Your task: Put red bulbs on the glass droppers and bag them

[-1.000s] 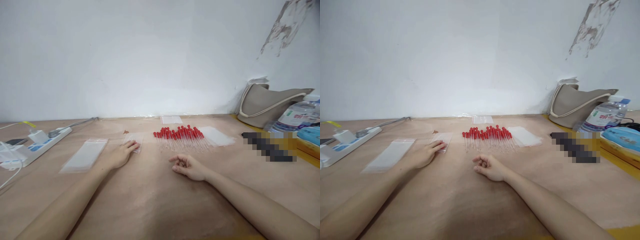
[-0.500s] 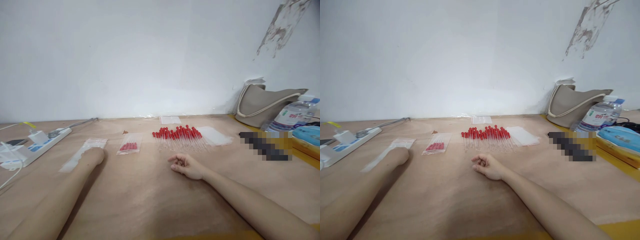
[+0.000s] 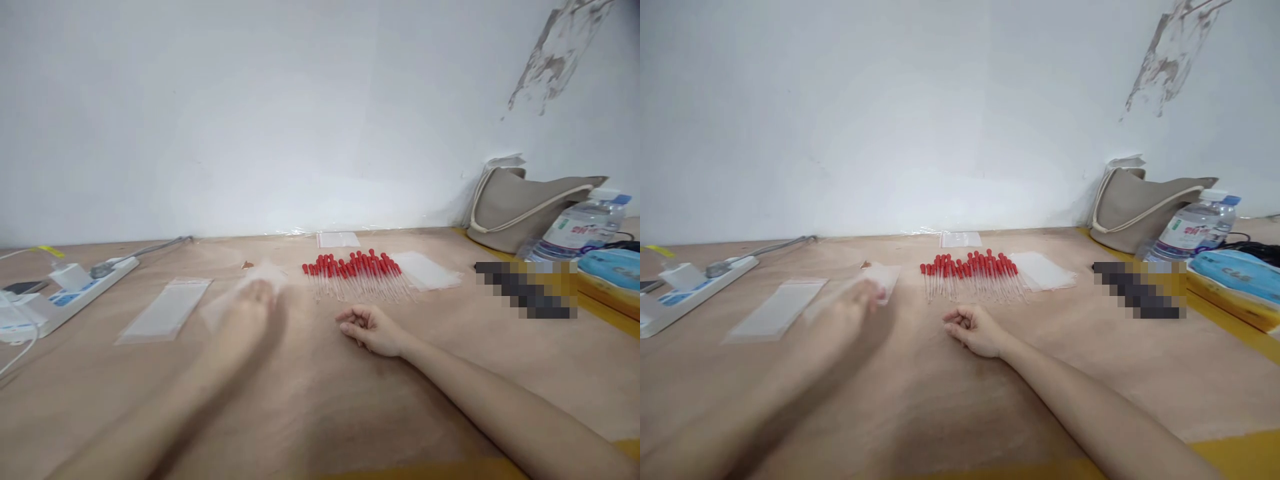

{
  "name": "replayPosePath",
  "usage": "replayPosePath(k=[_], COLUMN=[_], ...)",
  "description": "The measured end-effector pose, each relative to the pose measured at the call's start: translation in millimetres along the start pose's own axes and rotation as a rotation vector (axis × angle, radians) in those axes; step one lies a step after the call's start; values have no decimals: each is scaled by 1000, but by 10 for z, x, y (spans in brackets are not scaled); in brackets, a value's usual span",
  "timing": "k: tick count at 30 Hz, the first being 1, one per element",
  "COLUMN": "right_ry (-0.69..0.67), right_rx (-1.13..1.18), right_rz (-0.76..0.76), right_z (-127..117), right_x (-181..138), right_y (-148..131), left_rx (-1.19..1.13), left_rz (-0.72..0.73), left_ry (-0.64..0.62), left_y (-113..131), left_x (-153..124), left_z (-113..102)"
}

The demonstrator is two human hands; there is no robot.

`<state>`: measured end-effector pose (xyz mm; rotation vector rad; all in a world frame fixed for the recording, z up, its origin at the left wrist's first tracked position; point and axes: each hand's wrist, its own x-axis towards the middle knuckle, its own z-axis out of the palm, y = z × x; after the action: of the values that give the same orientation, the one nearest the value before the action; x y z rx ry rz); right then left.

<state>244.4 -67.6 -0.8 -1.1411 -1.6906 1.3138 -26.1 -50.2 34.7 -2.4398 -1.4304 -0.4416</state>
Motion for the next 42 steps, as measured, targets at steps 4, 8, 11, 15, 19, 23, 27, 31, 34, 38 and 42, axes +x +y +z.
replayPosePath(k=[4,8,11,15,19,23,27,31,34,38,42], right_ry=[153,316,449,474,507,524,580,668,730,782,835], right_rx=[16,-160,-510,-746,-781,-761,-710,-619,-502,-300,233], right_rz=[-8,-163,-355,-120,145,215,219,173,125,46,-59], right_z=[46,11,-141,-338,-333,-242,-217,-283,-383,-526,-577], right_x=[-1,32,206,703,1216,1485,1555,1538,1426,988,370], right_y=[63,97,-57,-398,-502,-362,-261,-294,-370,-408,-241], left_rx=[-149,-283,-317,-372,-452,-556,-567,-572,-574,-574,-587], left_rz=[301,283,287,305,362,259,265,254,253,247,253], left_ry=[-219,-240,-263,-362,-364,-208,-225,-250,-273,-274,-274], left_y=[781,719,517,456,489,438,396,395,392,393,402], left_x=[-180,-186,-158,-186,-201,-196,-201,-194,-186,-181,-167], left_z=[118,15,-96,-96,-14,44,78,74,63,63,75])
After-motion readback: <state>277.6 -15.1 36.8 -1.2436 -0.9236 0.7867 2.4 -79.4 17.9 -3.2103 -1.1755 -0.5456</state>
